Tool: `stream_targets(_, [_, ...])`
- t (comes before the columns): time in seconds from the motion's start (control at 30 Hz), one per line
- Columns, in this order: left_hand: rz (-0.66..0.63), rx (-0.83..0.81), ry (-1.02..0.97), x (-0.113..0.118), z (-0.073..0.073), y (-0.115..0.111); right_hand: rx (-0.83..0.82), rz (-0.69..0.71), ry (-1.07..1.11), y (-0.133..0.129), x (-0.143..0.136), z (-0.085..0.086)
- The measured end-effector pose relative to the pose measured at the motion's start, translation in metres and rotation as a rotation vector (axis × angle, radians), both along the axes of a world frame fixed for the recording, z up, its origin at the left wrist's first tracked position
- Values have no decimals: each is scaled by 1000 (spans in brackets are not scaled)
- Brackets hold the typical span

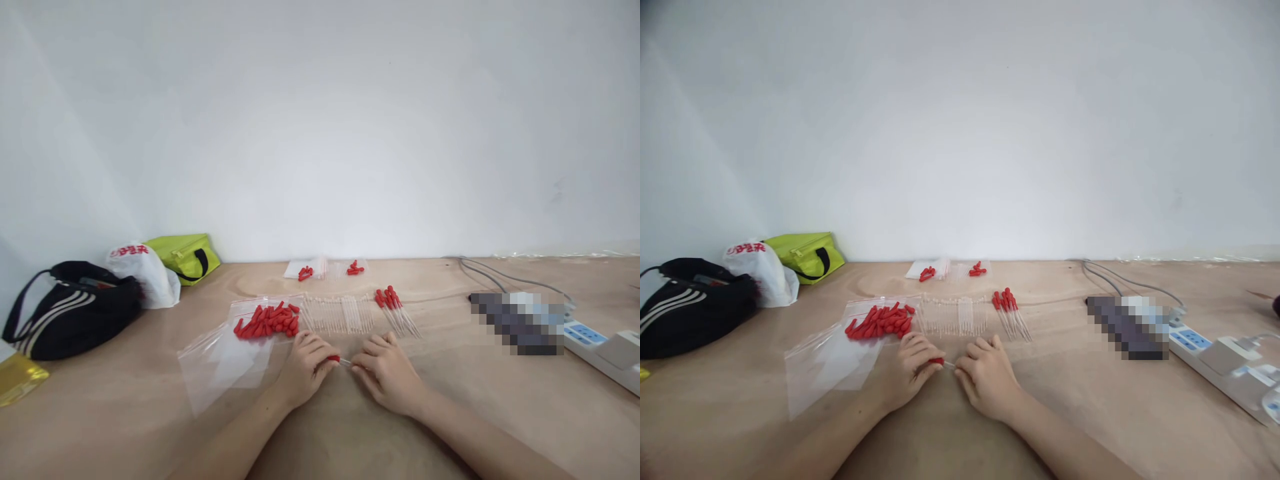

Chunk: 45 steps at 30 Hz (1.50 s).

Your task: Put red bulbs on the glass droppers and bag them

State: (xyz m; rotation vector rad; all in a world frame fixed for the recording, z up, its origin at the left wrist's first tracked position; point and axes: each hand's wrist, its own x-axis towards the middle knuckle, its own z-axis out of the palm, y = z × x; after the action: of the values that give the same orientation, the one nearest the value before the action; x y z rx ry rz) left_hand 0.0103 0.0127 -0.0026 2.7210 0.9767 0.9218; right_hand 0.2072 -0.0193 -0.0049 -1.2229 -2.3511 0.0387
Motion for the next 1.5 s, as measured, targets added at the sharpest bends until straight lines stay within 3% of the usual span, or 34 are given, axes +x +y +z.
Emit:
stream_targets(0.1, [162, -59, -64, -2, -3, 1, -28, -113, 2, 5, 9, 1])
stream_targets(0.17, [209, -151, -39, -2, -3, 0, -70, -277, 82, 15, 18, 1])
stream_targets(0.33, [141, -269, 69, 2, 4, -1, -148, -717, 207, 54, 41, 6])
stream_targets(0.5, [147, -292, 57, 3, 9, -2, -192, -890, 115, 77, 46, 6])
stream_targets(0.9, [111, -233, 34, 2, 5, -1, -182, -871, 143, 77, 47, -5])
stream_targets(1.1, [126, -244, 53, 2, 7, -1, -190, -794, 124, 82, 29, 2])
stream_targets(1.3, [119, -207, 54, 2, 3, -2, -282, -826, 36, 97, 14, 3])
stream_targets(1.4, [234, -75, 62, -1, 4, 2, -290, -843, 28, 102, 12, 2])
stream_targets(1.5, [512, 148, 110, -12, 8, 14, -280, -847, 25, 104, 10, 3])
